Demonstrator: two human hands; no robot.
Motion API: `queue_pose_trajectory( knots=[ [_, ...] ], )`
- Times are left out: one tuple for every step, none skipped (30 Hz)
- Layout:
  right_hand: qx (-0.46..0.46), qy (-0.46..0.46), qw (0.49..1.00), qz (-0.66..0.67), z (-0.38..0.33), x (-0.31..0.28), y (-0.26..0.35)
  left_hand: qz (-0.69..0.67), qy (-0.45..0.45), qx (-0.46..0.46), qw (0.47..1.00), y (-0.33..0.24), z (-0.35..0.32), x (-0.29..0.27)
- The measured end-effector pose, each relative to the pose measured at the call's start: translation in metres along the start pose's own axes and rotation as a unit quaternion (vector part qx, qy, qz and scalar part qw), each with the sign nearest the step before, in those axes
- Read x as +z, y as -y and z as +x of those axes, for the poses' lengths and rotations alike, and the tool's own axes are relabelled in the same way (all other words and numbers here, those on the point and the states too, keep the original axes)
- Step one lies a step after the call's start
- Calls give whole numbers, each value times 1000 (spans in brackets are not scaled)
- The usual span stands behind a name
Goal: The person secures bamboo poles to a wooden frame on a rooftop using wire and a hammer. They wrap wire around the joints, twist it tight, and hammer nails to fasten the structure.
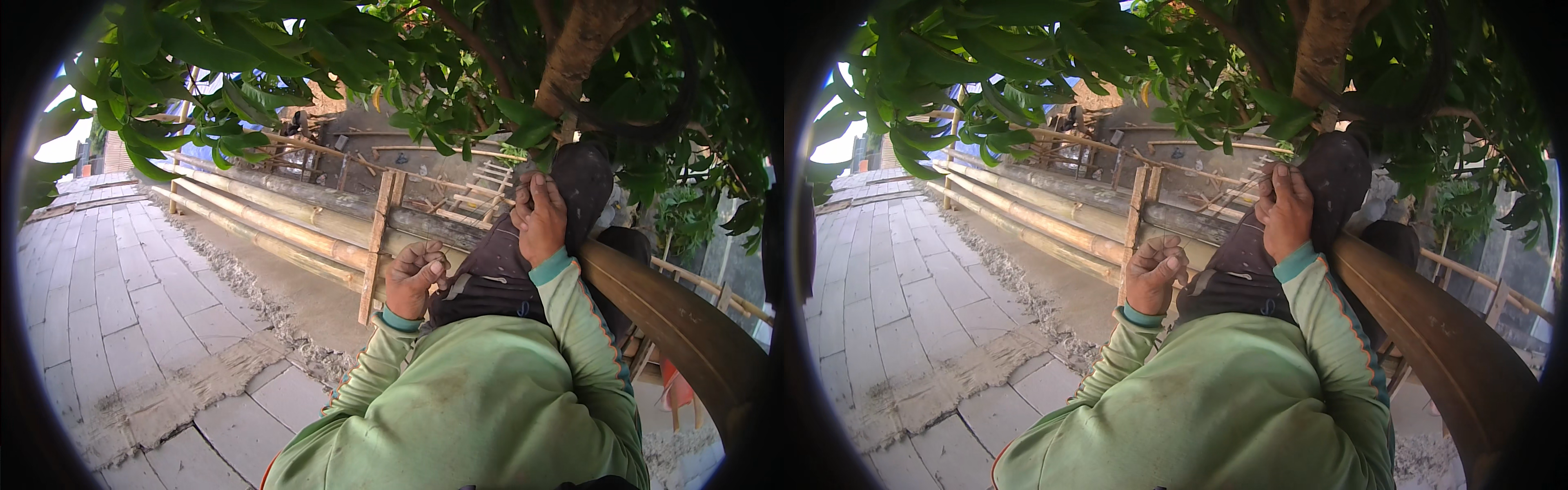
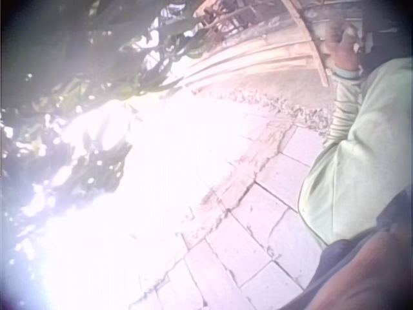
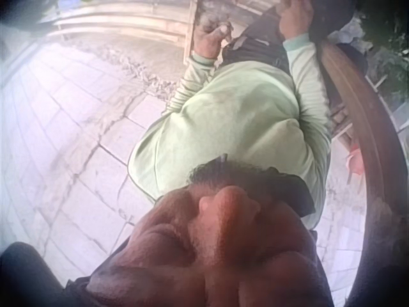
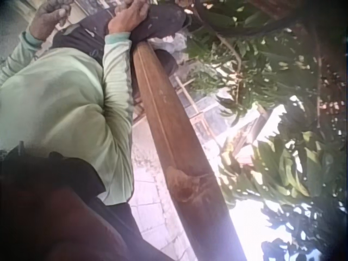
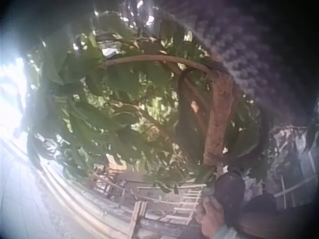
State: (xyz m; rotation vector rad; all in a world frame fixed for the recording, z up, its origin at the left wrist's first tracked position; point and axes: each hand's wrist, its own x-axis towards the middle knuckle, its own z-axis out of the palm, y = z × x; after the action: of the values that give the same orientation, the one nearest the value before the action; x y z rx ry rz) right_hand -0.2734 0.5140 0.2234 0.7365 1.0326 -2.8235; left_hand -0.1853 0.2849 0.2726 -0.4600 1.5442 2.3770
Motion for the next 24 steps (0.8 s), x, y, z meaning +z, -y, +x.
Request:
queue_pose_trajectory(
  knots=[
    [-1, -5, 1000, 11, 1, -1, -1, -49, -8, 1, 999, 0, 0, 0],
    [-2, -10, 1000, 22, 2, -1, -2, -66, -2, -6, 998, -1, 0, 1],
    [-2, -4, 1000, 22, 2, -2, -1, -82, 5, -13, 996, -4, -1, 3],
    [-2, 2, 1000, 21, 0, -1, 2, -100, 12, -21, 995, -5, -1, 4],
    [-2, 8, 1000, 20, -1, 1, 4, -107, 23, -21, 994, -4, -2, 3],
    [0, 6, 1000, 21, -2, 3, 4, -114, 34, -20, 993, -3, -2, 0],
    [0, 3, 1000, 20, -3, 3, 5, -121, 47, -21, 991, -3, -2, 0],
    [0, 0, 1000, 20, -3, 4, 6, -164, 59, -27, 984, -4, -3, 1],
    [1, 4, 1000, 24, -2, 4, 6, -207, 72, -33, 975, -6, -3, 3],
    [3, 8, 1000, 28, -2, 4, 6, -249, 85, -40, 964, -7, -4, 4],
    [5, 11, 999, 32, -2, 4, 6, -241, 86, -46, 966, -7, -5, 0],
    [4, 7, 1000, 30, -2, 3, 6, -233, 88, -51, 967, -5, -5, -6],
    [4, 3, 1000, 30, -1, 3, 6, -225, 89, -56, 969, -8, -4, -6],
    [3, -1, 1000, 29, 0, 2, 5, -208, 79, -36, 974, -10, -5, -5],
    [5, 2, 999, 33, 0, 1, 5, -190, 69, -15, 979, -13, -7, -2],
    [6, 8, 999, 38, 1, 0, 5, -172, 58, 7, 983, -16, -7, 0],
    [8, 13, 999, 42, 2, 0, 5, -156, 46, 21, 987, -15, -6, -4],
    [12, 14, 999, 37, 2, 0, 5, -139, 34, 35, 989, -11, -4, -12],
    [16, 14, 999, 31, 0, 0, 6, -123, 23, 50, 991, -12, -2, -13],
    [19, 15, 999, 25, 0, 0, 6, -138, 25, 63, 988, -11, -2, -12],
    [22, 13, 999, 21, -1, 2, 6, -154, 28, 75, 985, -11, -1, -9],
    [25, 10, 999, 17, -2, 2, 7, -170, 32, 87, 981, -11, 0, -5],
    [27, 7, 1000, 13, -2, 2, 7, -178, 30, 81, 980, -12, 1, -4],
    [24, 11, 1000, 14, -1, 3, 7, -185, 29, 75, 979, -14, 2, -4]
  ],
)
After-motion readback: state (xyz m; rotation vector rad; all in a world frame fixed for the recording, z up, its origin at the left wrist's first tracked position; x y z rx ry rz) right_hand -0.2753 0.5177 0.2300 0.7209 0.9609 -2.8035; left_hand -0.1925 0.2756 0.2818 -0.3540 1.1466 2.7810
